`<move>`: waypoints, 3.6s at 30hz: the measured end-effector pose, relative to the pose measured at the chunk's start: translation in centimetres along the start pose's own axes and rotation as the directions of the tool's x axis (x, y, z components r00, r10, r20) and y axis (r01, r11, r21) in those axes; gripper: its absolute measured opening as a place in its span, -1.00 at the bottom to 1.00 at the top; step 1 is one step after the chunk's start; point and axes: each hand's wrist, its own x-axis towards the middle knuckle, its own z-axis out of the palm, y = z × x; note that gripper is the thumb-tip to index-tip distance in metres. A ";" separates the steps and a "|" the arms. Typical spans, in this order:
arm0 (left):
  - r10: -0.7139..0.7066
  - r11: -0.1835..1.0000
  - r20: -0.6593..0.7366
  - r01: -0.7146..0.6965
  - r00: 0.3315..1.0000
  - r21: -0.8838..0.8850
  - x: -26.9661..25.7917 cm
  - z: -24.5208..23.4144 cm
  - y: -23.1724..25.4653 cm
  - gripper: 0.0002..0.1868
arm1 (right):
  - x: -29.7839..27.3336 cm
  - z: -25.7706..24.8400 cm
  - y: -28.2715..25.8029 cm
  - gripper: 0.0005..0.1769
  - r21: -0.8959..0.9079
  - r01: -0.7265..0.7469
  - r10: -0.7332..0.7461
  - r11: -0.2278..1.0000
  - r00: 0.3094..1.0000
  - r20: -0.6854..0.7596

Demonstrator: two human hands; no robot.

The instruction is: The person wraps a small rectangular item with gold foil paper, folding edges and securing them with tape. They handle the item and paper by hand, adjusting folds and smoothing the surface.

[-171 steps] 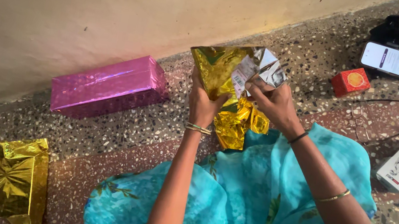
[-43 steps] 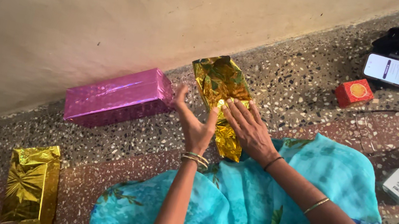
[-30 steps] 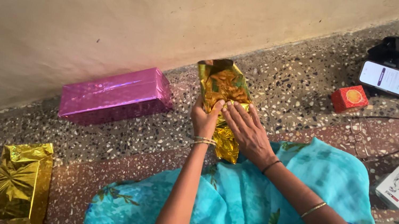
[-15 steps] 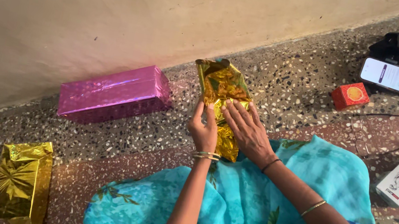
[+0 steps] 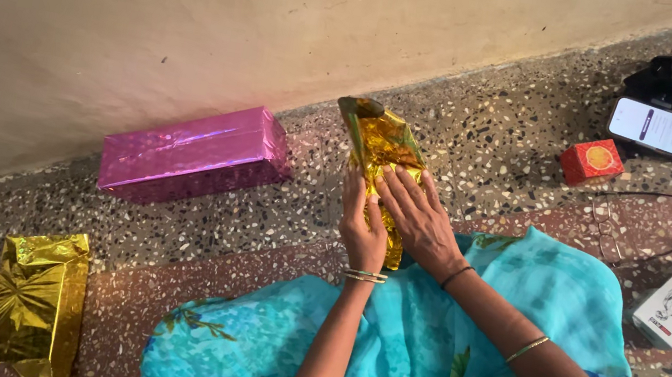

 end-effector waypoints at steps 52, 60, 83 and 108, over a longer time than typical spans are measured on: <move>0.143 0.905 0.198 -0.209 0.970 0.372 -0.2 -0.9 0.0 -0.37 | 6.9 0.0 7.8 -0.60 0.809 -0.334 0.175 0.484 0.943 0.284; 0.144 0.917 0.138 -0.184 0.980 0.354 -0.1 -0.9 0.1 -0.49 | 5.7 -2.6 6.2 -0.53 0.701 -0.056 -0.057 0.711 0.989 0.137; 0.157 0.971 0.028 -0.159 0.987 0.176 0.4 -2.0 -1.1 -0.69 | 0.3 -2.4 4.8 -0.28 0.259 0.262 -0.282 0.929 0.958 0.042; 0.223 0.948 0.490 -0.304 0.843 0.092 6.5 -2.1 -5.8 0.04 | -2.2 2.5 6.5 -0.46 -0.009 0.276 -0.274 0.961 0.957 0.094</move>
